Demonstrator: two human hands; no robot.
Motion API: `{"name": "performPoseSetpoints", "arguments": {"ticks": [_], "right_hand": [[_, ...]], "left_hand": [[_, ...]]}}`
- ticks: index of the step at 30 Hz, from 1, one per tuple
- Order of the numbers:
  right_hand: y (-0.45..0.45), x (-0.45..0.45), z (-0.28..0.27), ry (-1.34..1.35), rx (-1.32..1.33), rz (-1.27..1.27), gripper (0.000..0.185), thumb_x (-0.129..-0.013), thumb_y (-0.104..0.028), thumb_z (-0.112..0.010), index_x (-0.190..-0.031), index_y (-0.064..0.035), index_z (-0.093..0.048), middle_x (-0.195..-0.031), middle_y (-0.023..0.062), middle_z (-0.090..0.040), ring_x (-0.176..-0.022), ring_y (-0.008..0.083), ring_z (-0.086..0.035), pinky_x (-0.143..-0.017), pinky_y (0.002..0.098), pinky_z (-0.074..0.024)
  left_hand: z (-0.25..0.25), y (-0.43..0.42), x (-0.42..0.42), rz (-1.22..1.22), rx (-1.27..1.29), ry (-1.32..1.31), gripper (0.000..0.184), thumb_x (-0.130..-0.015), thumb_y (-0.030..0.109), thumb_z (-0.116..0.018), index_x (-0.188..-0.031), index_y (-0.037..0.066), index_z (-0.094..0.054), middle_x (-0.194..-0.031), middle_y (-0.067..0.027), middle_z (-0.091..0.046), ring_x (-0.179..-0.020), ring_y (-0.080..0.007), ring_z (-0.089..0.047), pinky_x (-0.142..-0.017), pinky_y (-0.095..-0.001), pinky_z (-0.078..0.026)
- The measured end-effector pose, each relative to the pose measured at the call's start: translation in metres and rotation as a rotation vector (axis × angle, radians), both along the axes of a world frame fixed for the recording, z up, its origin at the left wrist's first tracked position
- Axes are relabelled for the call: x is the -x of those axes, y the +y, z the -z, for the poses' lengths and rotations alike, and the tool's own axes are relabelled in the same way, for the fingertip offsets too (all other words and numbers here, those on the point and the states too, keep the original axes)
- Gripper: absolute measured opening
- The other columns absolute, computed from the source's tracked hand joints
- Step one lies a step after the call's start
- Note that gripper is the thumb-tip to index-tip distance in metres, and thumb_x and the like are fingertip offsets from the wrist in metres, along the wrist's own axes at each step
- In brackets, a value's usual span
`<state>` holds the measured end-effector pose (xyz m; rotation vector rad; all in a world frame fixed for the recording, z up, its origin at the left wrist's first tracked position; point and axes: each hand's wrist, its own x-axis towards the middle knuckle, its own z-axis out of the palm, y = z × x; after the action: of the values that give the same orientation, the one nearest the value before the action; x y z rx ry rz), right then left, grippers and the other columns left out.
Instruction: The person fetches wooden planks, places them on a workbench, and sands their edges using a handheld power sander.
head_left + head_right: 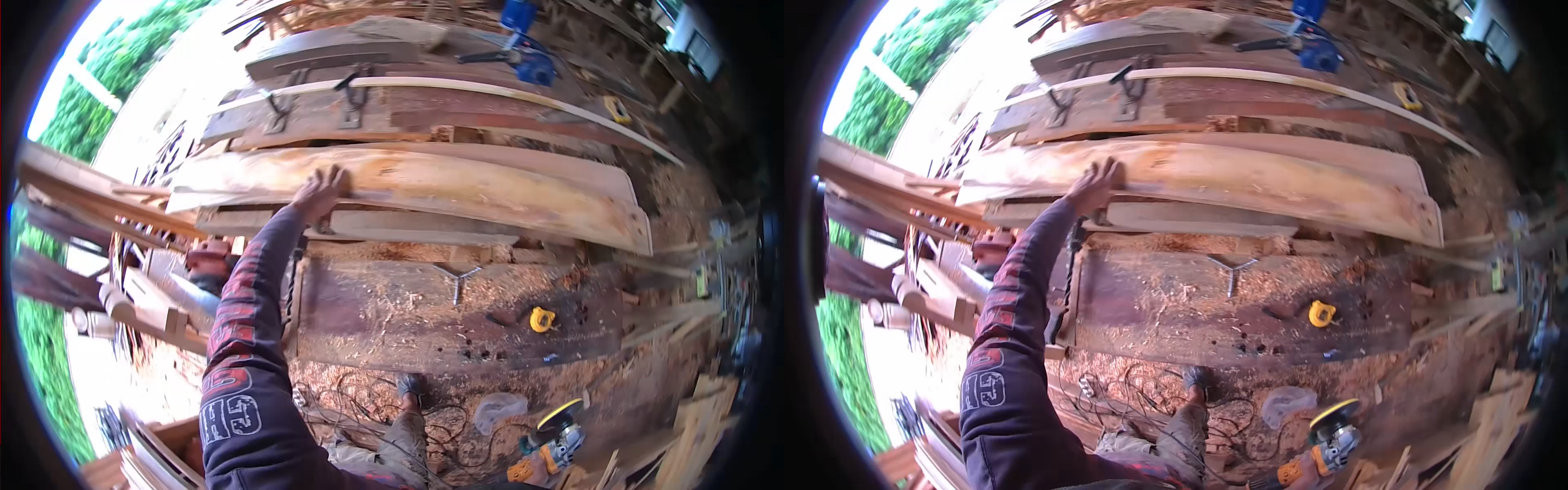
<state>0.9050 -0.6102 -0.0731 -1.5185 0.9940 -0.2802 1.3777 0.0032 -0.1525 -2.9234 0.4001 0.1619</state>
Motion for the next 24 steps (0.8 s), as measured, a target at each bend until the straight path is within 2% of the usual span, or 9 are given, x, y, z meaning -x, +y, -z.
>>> {"name": "performPoseSetpoints", "arguments": {"ticks": [1, 3, 7, 10, 15, 17, 21, 23, 24], "right_hand": [[0.002, -0.006, 0.001, -0.002, -0.006, -0.021, 0.028, -0.080, -0.005, -0.073, -0.107, -0.0008, -0.067, -0.091, 0.0054, -0.066, -0.074, 0.0169, -0.064, -0.068, 0.0338, -0.0552], [0.007, -0.019, 0.004, -0.003, -0.018, -0.065, 0.028, -0.080, -0.005, -0.073, -0.107, -0.0008, -0.067, -0.091, 0.0055, -0.066, -0.074, 0.0169, -0.064, -0.067, 0.0339, -0.0552], [0.010, -0.037, 0.006, -0.027, -0.030, -0.149, 0.028, -0.080, -0.005, -0.073, -0.107, -0.0007, -0.067, -0.090, 0.0056, -0.066, -0.074, 0.0170, -0.065, -0.067, 0.0339, -0.0553], [0.012, -0.044, 0.004, -0.026, -0.039, -0.175, 0.028, -0.080, -0.006, -0.073, -0.108, -0.0006, -0.067, -0.090, 0.0056, -0.066, -0.074, 0.0171, -0.065, -0.067, 0.0340, -0.0553], [0.016, -0.055, 0.007, -0.040, -0.058, -0.230, 0.028, -0.081, -0.006, -0.073, -0.108, -0.0005, -0.067, -0.090, 0.0057, -0.066, -0.074, 0.0172, -0.065, -0.067, 0.0341, -0.0554], [0.020, -0.058, 0.009, -0.046, -0.065, -0.244, 0.028, -0.081, -0.006, -0.073, -0.108, -0.0005, -0.067, -0.090, 0.0058, -0.066, -0.074, 0.0172, -0.065, -0.067, 0.0341, -0.0554], [0.024, -0.052, 0.009, -0.050, -0.064, -0.237, 0.028, -0.081, -0.006, -0.073, -0.108, -0.0004, -0.067, -0.090, 0.0058, -0.066, -0.074, 0.0173, -0.065, -0.067, 0.0342, -0.0555], [0.026, -0.050, 0.006, -0.039, -0.070, -0.248, 0.028, -0.081, -0.006, -0.074, -0.108, -0.0004, -0.067, -0.090, 0.0059, -0.066, -0.074, 0.0174, -0.065, -0.067, 0.0342, -0.0555], [0.028, -0.048, 0.004, -0.032, -0.071, -0.253, 0.028, -0.081, -0.006, -0.074, -0.108, -0.0003, -0.067, -0.090, 0.0059, -0.066, -0.074, 0.0174, -0.065, -0.067, 0.0342, -0.0555]], "left_hand": [[0.005, -0.002, -0.003, -0.028, -0.041, 0.025, 0.091, -0.087, 0.010, -0.070, -0.164, -0.001, -0.024, -0.164, -0.0316, -0.035, -0.131, -0.0565, -0.055, -0.102, -0.0612, -0.054], [-0.001, 0.000, 0.003, 0.080, -0.033, -0.076, 0.073, -0.083, 0.001, -0.066, -0.151, -0.006, -0.040, -0.150, -0.0287, -0.049, -0.112, -0.0552, -0.064, -0.088, -0.0591, -0.059], [-0.032, -0.004, -0.003, 0.031, -0.009, -0.059, 0.064, -0.083, 0.004, -0.067, -0.144, -0.004, -0.049, -0.136, -0.0266, -0.061, -0.108, -0.0513, -0.067, -0.088, -0.0573, -0.059], [-0.085, -0.014, 0.009, 0.167, 0.046, 0.147, 0.040, -0.087, 0.015, -0.069, -0.125, 0.003, -0.061, -0.111, -0.0202, -0.072, -0.105, -0.0397, -0.071, -0.083, -0.0510, -0.058], [-0.087, 0.007, 0.012, -0.119, 0.381, -0.003, 0.040, -0.095, 0.035, -0.072, -0.116, 0.003, -0.059, -0.111, -0.0190, -0.071, -0.104, -0.0405, -0.069, -0.089, -0.0519, -0.053], [-0.059, 0.021, -0.015, 0.145, 0.395, -0.521, 0.045, -0.097, 0.041, -0.072, -0.118, 0.003, -0.059, -0.112, -0.0201, -0.070, -0.105, -0.0395, -0.068, -0.090, -0.0505, -0.053], [-0.062, 0.012, -0.010, 0.217, 0.220, -0.436, 0.040, -0.094, 0.037, -0.075, -0.114, 0.005, -0.063, -0.110, -0.0146, -0.069, -0.108, -0.0343, -0.066, -0.095, -0.0457, -0.052], [-0.065, 0.000, 0.021, 0.425, 0.226, -0.526, 0.038, -0.097, 0.039, -0.073, -0.111, 0.004, -0.065, -0.103, -0.0137, -0.069, -0.096, -0.0325, -0.069, -0.089, -0.0453, -0.055], [-0.074, -0.013, 0.042, 0.377, 0.219, -0.511, 0.036, -0.096, 0.039, -0.073, -0.107, 0.005, -0.066, -0.101, -0.0134, -0.069, -0.093, -0.0323, -0.069, -0.088, -0.0449, -0.056]]}}
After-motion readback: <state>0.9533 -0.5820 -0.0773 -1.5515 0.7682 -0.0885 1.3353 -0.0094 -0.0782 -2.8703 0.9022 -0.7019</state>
